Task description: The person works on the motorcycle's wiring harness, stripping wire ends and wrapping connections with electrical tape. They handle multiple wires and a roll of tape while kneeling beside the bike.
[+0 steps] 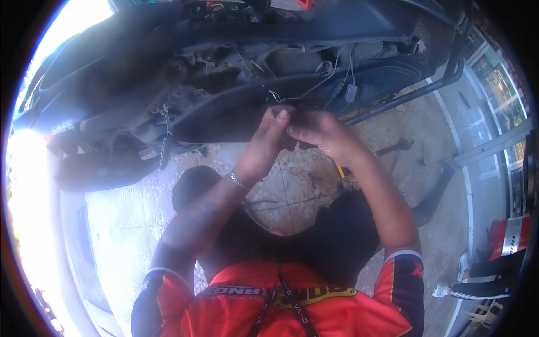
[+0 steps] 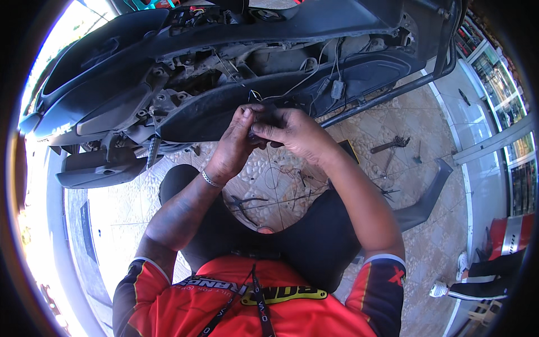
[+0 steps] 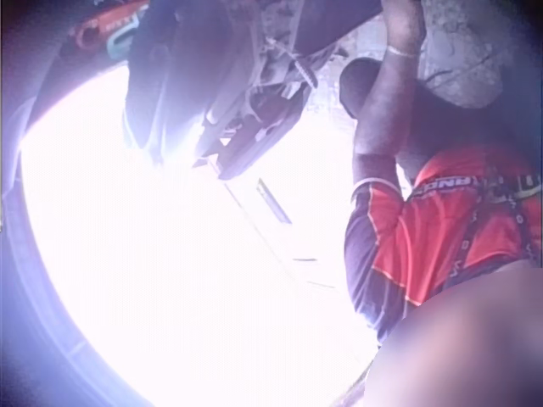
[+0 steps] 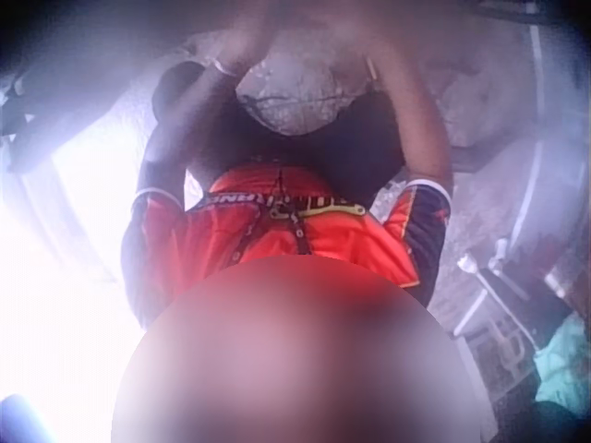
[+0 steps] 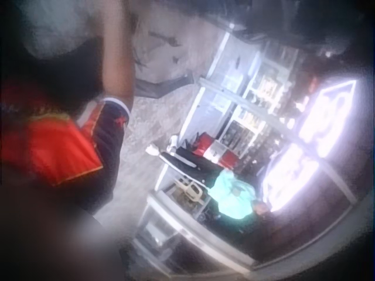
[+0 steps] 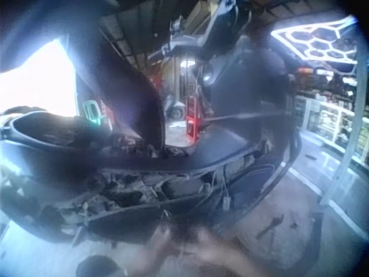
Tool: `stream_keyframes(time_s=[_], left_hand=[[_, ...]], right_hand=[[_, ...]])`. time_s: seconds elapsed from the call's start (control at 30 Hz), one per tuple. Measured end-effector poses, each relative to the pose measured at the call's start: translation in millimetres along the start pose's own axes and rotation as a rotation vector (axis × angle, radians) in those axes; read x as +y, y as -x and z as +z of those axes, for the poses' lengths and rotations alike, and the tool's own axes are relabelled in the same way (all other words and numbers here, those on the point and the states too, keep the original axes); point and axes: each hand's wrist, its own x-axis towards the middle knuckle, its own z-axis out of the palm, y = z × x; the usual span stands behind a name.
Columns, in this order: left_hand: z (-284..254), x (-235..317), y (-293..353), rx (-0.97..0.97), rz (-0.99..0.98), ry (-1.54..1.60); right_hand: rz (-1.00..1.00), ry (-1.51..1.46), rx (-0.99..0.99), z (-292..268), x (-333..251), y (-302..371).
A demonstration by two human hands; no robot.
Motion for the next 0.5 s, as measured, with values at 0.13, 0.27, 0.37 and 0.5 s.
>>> stream_keyframes(time_s=[0.13, 0.27, 0.37, 0.5], left_hand=[[4, -1, -1, -0.009, 0.039, -0.096], [4, -2, -5, 0.004, 0.049, -0.048], [1, -5, -9, 0.017, 0.082, -0.035], [-4, -9, -16, 0.085, 0.072, -0.032]], right_hand=[[-0.027, -0.05, -0.048, -4, 5, -1], [-0.167, -0.008, 0.037, -4, 8, -4], [-0.288, 0.333, 0.164, -1, 6, -4], [-0.539, 0.855, 0.348, 11, 5, -2]])
